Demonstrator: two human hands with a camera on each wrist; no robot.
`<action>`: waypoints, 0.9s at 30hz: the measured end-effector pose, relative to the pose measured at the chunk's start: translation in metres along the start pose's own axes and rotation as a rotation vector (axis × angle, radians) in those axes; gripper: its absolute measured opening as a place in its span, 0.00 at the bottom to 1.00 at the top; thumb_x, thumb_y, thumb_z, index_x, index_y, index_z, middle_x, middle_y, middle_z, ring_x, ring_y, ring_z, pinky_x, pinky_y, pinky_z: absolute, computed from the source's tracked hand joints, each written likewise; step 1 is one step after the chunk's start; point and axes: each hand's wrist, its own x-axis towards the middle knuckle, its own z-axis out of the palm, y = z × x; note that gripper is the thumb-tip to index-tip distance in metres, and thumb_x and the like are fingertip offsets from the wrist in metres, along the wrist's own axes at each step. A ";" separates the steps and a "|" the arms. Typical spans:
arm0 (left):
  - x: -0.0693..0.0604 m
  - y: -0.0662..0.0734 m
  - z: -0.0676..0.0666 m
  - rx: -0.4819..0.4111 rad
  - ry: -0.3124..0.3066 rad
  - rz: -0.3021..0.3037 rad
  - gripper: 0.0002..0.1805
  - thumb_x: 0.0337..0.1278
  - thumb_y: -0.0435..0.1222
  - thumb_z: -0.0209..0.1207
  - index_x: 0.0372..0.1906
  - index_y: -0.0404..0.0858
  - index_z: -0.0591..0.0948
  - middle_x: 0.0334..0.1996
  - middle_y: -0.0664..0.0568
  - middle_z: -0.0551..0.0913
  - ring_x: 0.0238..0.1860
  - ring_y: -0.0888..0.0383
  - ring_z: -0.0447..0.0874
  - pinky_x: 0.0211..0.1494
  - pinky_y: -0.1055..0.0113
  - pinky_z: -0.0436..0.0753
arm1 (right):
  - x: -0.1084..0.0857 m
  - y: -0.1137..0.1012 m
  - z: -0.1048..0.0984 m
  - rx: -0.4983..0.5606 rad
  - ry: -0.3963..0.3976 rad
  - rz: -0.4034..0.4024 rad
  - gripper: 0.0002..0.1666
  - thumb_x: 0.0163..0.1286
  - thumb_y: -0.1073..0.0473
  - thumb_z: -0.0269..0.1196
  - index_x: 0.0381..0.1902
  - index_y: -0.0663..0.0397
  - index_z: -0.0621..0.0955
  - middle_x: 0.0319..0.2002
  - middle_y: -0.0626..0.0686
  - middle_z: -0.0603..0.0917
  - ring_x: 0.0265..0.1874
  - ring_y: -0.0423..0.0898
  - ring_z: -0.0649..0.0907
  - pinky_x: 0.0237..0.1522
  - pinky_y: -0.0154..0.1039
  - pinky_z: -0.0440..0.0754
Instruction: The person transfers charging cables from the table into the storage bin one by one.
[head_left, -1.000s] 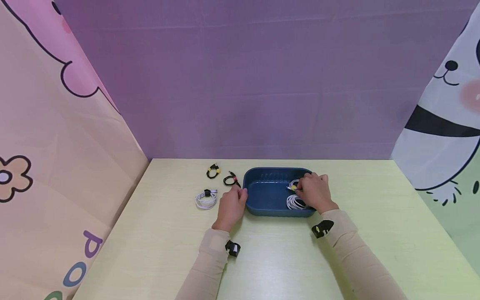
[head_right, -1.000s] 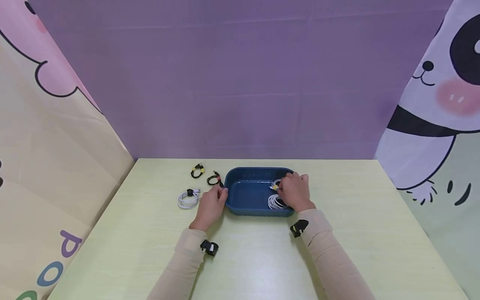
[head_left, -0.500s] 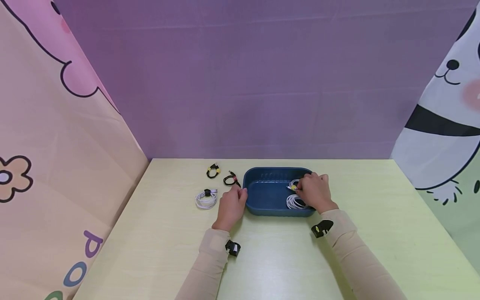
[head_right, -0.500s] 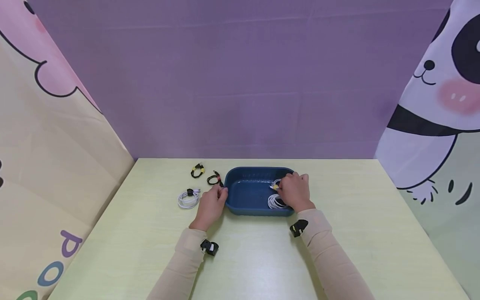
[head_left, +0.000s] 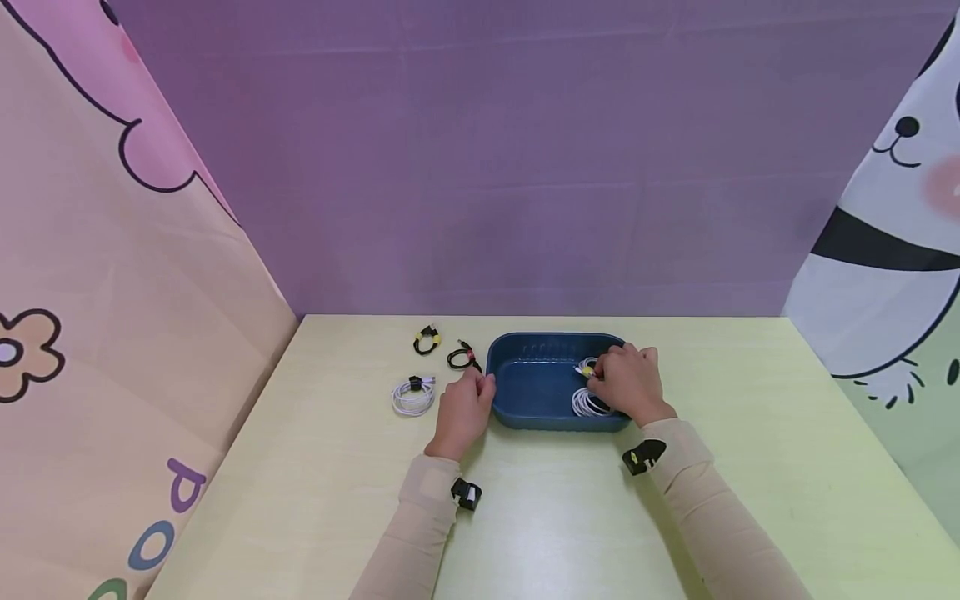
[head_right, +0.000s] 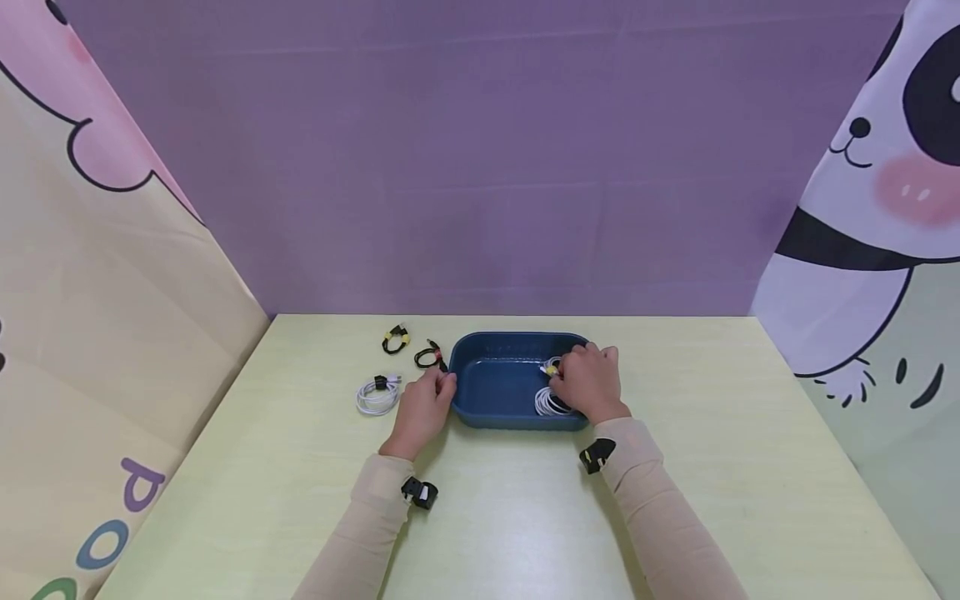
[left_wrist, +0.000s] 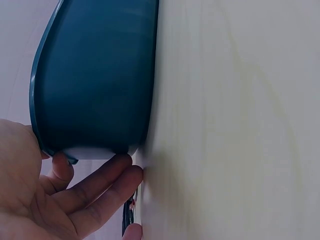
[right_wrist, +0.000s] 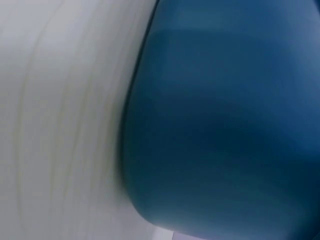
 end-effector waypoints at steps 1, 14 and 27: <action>0.000 0.000 0.000 0.000 -0.002 -0.002 0.15 0.77 0.45 0.52 0.32 0.41 0.74 0.20 0.52 0.74 0.23 0.54 0.74 0.28 0.65 0.70 | 0.000 0.000 0.000 0.000 -0.001 0.002 0.11 0.65 0.52 0.66 0.23 0.45 0.85 0.30 0.47 0.82 0.37 0.51 0.76 0.48 0.56 0.64; 0.000 0.000 0.000 -0.008 -0.011 -0.005 0.16 0.77 0.45 0.51 0.32 0.41 0.74 0.19 0.53 0.73 0.21 0.54 0.74 0.27 0.66 0.69 | -0.003 0.000 0.001 0.084 0.023 0.030 0.12 0.70 0.51 0.64 0.31 0.50 0.89 0.32 0.50 0.83 0.39 0.52 0.78 0.50 0.58 0.64; 0.000 0.000 -0.004 -0.010 -0.008 -0.019 0.16 0.77 0.45 0.51 0.31 0.41 0.74 0.19 0.54 0.73 0.22 0.55 0.73 0.27 0.65 0.69 | -0.010 0.013 0.014 0.709 0.441 0.223 0.10 0.73 0.67 0.54 0.46 0.66 0.80 0.41 0.62 0.76 0.41 0.54 0.72 0.43 0.43 0.68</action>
